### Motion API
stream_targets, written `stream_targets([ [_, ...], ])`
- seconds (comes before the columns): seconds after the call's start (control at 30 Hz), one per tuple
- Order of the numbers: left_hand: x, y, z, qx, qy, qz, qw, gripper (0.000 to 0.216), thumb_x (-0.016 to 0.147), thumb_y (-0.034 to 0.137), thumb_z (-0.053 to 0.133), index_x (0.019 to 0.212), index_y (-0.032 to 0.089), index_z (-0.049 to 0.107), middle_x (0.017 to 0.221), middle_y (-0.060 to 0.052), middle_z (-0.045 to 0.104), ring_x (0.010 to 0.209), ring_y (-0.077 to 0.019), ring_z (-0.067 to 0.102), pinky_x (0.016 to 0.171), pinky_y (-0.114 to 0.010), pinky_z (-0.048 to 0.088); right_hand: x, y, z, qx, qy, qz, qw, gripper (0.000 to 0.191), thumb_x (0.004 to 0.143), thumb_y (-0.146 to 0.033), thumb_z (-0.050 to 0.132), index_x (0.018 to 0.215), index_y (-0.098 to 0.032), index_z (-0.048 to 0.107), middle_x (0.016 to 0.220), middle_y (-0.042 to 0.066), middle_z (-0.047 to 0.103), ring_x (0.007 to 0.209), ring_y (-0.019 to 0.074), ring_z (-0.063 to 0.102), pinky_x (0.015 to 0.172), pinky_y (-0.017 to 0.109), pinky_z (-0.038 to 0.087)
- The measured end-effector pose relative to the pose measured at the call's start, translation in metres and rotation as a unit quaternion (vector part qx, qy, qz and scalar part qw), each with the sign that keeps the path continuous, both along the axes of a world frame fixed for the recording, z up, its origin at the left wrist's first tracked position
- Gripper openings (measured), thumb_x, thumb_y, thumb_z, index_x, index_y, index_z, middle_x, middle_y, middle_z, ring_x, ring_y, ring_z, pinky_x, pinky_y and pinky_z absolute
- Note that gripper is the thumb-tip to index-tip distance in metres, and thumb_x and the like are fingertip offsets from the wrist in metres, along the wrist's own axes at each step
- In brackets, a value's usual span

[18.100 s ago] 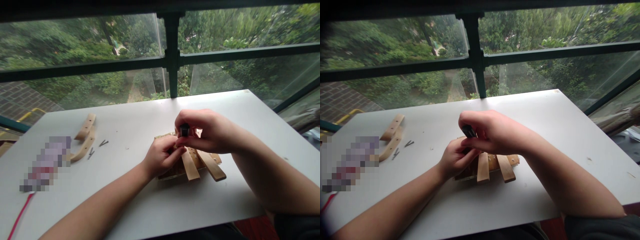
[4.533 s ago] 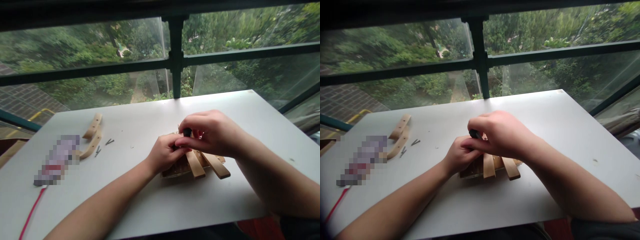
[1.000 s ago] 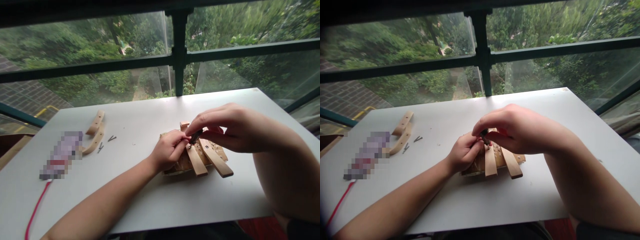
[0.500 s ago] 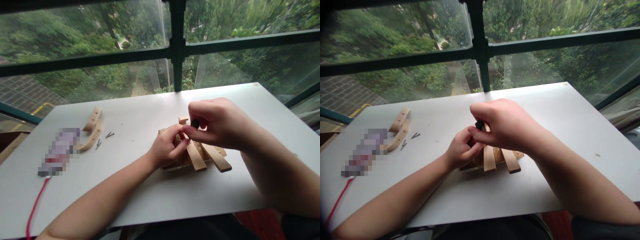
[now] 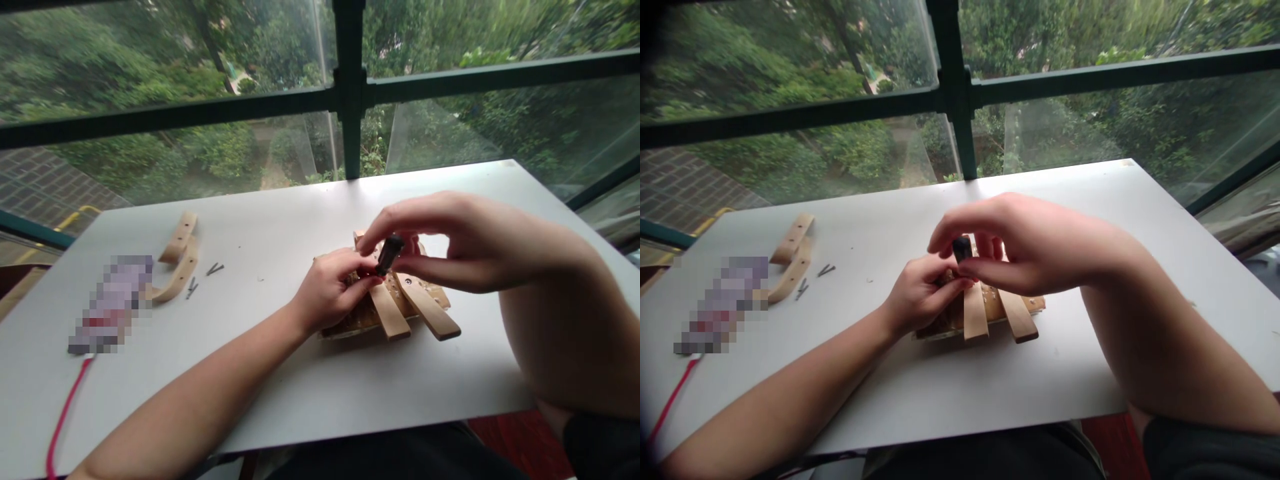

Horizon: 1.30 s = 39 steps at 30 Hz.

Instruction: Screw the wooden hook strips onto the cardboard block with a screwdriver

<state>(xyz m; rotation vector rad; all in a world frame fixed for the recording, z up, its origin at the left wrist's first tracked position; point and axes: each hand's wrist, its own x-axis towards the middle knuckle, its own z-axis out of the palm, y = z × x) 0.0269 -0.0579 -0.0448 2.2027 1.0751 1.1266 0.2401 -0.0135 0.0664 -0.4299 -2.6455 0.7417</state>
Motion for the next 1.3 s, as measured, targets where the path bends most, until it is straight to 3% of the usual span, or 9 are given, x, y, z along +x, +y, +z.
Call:
stream_targets([
  [0.1, 0.0, -0.001, -0.001, -0.01, 0.01, 0.0, 1.0, 0.012, 0.091, 0.028, 0.063, 0.093, 0.02, 0.072, 0.088, -0.004, 0.073, 0.081, -0.0178, 0.067, 0.075, -0.03, 0.054, 0.006, 0.004, 0.001, -0.024, 0.006, 0.045, 0.999, 0.031, 0.086, -0.006, 0.057, 0.112, -0.018, 0.069, 0.1, 0.001, 0.074, 0.082, 0.0101, 0.065, 0.072, 0.021, 0.05],
  [0.3, -0.005, 0.002, -0.003, -0.029, 0.001, -0.038, 0.999, 0.021, 0.093, 0.018, 0.051, 0.102, 0.019, 0.07, 0.097, -0.006, 0.072, 0.09, -0.0194, 0.067, 0.085, -0.032, 0.053, -0.001, 0.004, -0.005, 0.067, 0.03, -0.071, 0.995, 0.011, 0.084, -0.027, 0.072, 0.09, -0.017, 0.073, 0.069, -0.002, 0.068, 0.054, 0.0067, 0.053, 0.055, 0.022, 0.042],
  [0.5, -0.008, 0.003, -0.005, -0.034, -0.013, -0.03, 0.999, 0.03, 0.086, 0.008, 0.044, 0.105, 0.018, 0.065, 0.094, -0.004, 0.069, 0.087, -0.0188, 0.063, 0.081, -0.032, 0.051, -0.021, 0.0, -0.025, 0.042, 0.117, -0.128, 0.984, 0.035, 0.077, -0.029, 0.076, 0.065, -0.019, 0.045, 0.056, -0.007, 0.046, 0.053, 0.0055, 0.036, 0.049, 0.022, 0.031],
  [0.6, -0.007, 0.002, -0.006, -0.027, -0.029, -0.01, 0.999, 0.026, 0.085, 0.008, 0.045, 0.099, 0.018, 0.064, 0.089, -0.002, 0.067, 0.081, -0.0172, 0.062, 0.077, -0.031, 0.051, -0.025, 0.001, -0.032, 0.013, 0.135, -0.118, 0.984, 0.02, 0.081, -0.02, 0.069, 0.075, -0.018, 0.05, 0.067, -0.005, 0.051, 0.058, 0.0066, 0.041, 0.052, 0.022, 0.033],
  [0.67, -0.007, 0.001, -0.007, -0.026, -0.052, 0.005, 0.998, 0.023, 0.086, 0.009, 0.046, 0.097, 0.018, 0.063, 0.09, -0.002, 0.067, 0.082, -0.0176, 0.062, 0.078, -0.031, 0.051, -0.024, 0.002, -0.032, -0.037, 0.123, -0.062, 0.99, 0.009, 0.085, -0.017, 0.066, 0.088, -0.017, 0.058, 0.081, -0.001, 0.061, 0.066, 0.0081, 0.05, 0.058, 0.021, 0.04],
  [0.8, -0.007, -0.001, -0.011, -0.058, -0.109, 0.026, 0.992, 0.018, 0.087, 0.011, 0.047, 0.096, 0.018, 0.062, 0.091, -0.002, 0.067, 0.082, -0.0176, 0.063, 0.076, -0.031, 0.051, -0.015, 0.003, -0.022, -0.127, 0.056, 0.084, 0.987, 0.015, 0.086, -0.017, 0.067, 0.101, -0.014, 0.064, 0.088, 0.003, 0.067, 0.075, 0.0112, 0.057, 0.068, 0.024, 0.048],
  [0.87, -0.008, -0.002, -0.013, -0.075, -0.132, 0.029, 0.988, 0.017, 0.087, 0.011, 0.048, 0.095, 0.019, 0.061, 0.087, -0.002, 0.067, 0.079, -0.0169, 0.062, 0.074, -0.031, 0.051, -0.008, 0.003, -0.015, -0.141, 0.016, 0.108, 0.984, 0.022, 0.086, -0.01, 0.061, 0.107, -0.014, 0.064, 0.094, 0.005, 0.068, 0.08, 0.0127, 0.06, 0.072, 0.025, 0.05],
  [1.0, -0.007, -0.003, -0.014, -0.094, -0.178, 0.04, 0.979, 0.017, 0.088, 0.012, 0.046, 0.095, 0.019, 0.06, 0.082, -0.002, 0.066, 0.075, -0.0167, 0.061, 0.07, -0.031, 0.051, 0.002, 0.006, -0.009, -0.096, -0.02, 0.082, 0.992, 0.035, 0.086, -0.003, 0.055, 0.117, -0.017, 0.063, 0.107, 0.007, 0.071, 0.09, 0.014, 0.063, 0.076, 0.024, 0.05],
  [1.3, 0.001, -0.003, -0.013, -0.089, -0.294, 0.069, 0.949, 0.011, 0.086, 0.012, 0.045, 0.087, 0.02, 0.053, 0.076, -0.001, 0.055, 0.072, -0.0152, 0.052, 0.069, -0.03, 0.045, -0.001, 0.003, -0.01, -0.02, -0.029, -0.024, 0.999, 0.012, 0.083, -0.023, 0.067, 0.094, -0.018, 0.066, 0.078, 0.0, 0.068, 0.065, 0.0114, 0.057, 0.061, 0.023, 0.045],
])
